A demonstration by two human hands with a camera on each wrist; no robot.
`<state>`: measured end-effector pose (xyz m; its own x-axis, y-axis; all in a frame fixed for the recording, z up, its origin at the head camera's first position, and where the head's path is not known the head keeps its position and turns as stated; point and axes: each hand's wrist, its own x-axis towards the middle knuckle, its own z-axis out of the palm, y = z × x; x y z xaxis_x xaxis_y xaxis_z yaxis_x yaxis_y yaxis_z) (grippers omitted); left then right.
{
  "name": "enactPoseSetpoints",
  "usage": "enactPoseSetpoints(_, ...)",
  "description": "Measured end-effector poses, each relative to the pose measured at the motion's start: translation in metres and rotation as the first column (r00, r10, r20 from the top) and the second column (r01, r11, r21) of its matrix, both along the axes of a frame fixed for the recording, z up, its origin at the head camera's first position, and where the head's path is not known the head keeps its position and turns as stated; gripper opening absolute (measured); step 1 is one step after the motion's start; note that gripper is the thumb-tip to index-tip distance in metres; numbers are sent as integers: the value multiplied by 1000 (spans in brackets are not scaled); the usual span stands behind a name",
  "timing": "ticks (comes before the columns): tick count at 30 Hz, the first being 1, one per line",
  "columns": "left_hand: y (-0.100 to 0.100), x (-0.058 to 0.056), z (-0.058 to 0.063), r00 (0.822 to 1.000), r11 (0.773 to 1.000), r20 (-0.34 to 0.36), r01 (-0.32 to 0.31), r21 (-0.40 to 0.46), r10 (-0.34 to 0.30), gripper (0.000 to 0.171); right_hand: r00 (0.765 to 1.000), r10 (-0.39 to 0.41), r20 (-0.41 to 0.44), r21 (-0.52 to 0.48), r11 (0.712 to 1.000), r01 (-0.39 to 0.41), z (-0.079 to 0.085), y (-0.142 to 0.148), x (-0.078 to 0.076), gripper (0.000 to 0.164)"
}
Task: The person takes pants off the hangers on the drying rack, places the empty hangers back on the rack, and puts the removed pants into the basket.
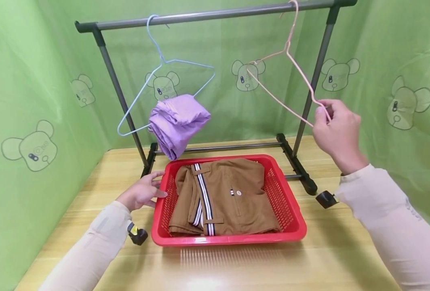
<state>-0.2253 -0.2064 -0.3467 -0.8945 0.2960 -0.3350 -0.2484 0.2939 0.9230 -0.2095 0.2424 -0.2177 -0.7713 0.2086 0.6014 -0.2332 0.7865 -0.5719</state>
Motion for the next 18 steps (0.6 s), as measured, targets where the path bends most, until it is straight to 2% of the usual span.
enactPoseSetpoints(4, -2, 1, -2, 1000, 1000, 3, -4, 20, 4, 78, 1000, 3, 12, -44, 999, -2, -9, 1, 2, 38)
enactPoseSetpoints(18, -3, 2, -5, 1000, 999, 5, -12, 40, 12, 78, 985, 44, 169, -168, 986, -15, -53, 15, 3, 47)
